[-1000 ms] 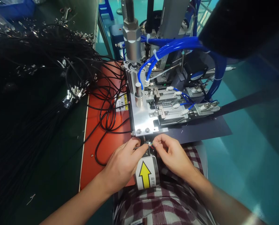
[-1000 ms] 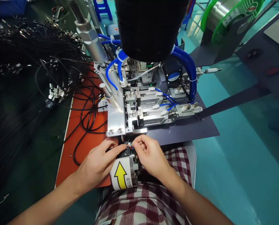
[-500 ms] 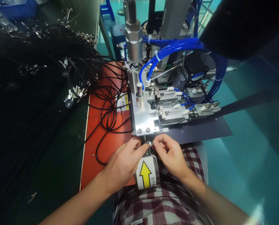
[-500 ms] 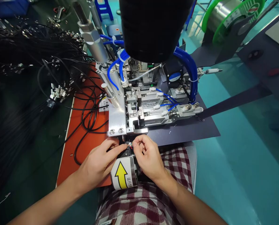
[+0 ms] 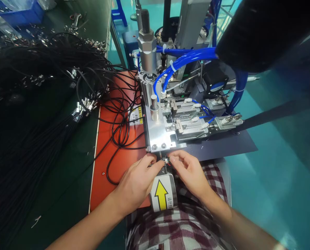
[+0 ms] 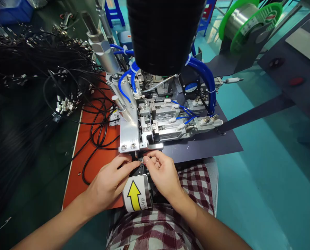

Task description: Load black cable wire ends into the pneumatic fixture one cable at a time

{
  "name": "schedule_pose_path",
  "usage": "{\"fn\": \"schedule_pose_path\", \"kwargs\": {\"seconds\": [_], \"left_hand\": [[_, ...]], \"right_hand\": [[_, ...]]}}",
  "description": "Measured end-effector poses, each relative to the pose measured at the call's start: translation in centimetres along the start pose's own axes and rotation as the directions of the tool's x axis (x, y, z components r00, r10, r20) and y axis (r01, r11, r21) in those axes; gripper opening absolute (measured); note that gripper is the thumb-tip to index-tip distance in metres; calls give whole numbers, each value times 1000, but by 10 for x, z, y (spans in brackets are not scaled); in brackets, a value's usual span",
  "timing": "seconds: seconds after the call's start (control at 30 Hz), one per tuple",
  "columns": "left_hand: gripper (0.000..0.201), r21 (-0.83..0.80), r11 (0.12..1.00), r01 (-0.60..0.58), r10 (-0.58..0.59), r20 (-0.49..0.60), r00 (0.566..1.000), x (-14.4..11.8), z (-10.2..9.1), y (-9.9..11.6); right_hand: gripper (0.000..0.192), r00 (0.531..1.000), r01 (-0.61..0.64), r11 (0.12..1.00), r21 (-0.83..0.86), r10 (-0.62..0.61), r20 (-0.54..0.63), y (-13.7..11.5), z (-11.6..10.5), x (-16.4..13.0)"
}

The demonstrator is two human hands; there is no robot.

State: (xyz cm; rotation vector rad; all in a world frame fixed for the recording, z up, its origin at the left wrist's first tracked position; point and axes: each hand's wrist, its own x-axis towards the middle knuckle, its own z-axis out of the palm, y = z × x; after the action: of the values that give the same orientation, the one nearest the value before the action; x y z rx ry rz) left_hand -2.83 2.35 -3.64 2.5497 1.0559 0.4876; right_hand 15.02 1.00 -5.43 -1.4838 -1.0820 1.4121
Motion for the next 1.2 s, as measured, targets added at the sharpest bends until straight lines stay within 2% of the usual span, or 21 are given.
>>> {"fn": "schedule_pose_path", "kwargs": {"seconds": [0.13, 0.33, 0.47, 0.6, 0.67, 0.8, 0.9, 0.97, 1.1, 1.17, 1.2], "left_hand": [[29, 11, 1000, 5, -5, -2, 1000, 1, -1, 1], [30, 11, 1000, 6, -6, -2, 1000, 1, 0, 0], [29, 15, 1000, -2, 2, -6, 1000, 2, -1, 0], [30, -4, 1000, -3, 3, 1, 1000, 1, 0, -1], [30, -11, 1000, 0, 0, 4, 1000, 1, 1, -1], [30, -8, 1000, 10, -10, 2, 1000, 2, 0, 0], [29, -4, 1000, 11, -11, -12, 1000, 2, -1, 1], [29, -9, 1000, 15, -15, -17, 1000, 2, 0, 2], [29, -12, 1000, 13, -13, -19, 1000, 1, 0, 1], [29, -12, 1000, 11, -11, -13, 1000, 1, 0, 1], [29, -15, 1000, 12, -12, -7, 1000, 2, 0, 1]], "right_hand": [[17, 998, 31, 999, -31, -33, -55, 6, 6, 1], [14, 979, 158, 980, -123, -172, -113, 17, 6, -2], [16, 991, 58, 996, -64, -65, -121, 12, 6, -1], [17, 997, -46, 999, 20, 47, -54, 11, 2, 2], [20, 997, -65, 998, 23, 66, -38, 13, -2, 2], [23, 995, -60, 998, -3, 59, -81, 10, -5, -8], [21, 997, -55, 998, -40, 53, -53, 5, -2, -16], [19, 999, -17, 992, -122, 11, -54, 4, 0, -19], [12, 979, 139, 925, -353, -182, -94, 5, 0, -18], [10, 972, 167, 919, -356, -215, -99, 4, -1, -15], [10, 977, 153, 939, -308, -190, -93, 3, -2, -13]]}}
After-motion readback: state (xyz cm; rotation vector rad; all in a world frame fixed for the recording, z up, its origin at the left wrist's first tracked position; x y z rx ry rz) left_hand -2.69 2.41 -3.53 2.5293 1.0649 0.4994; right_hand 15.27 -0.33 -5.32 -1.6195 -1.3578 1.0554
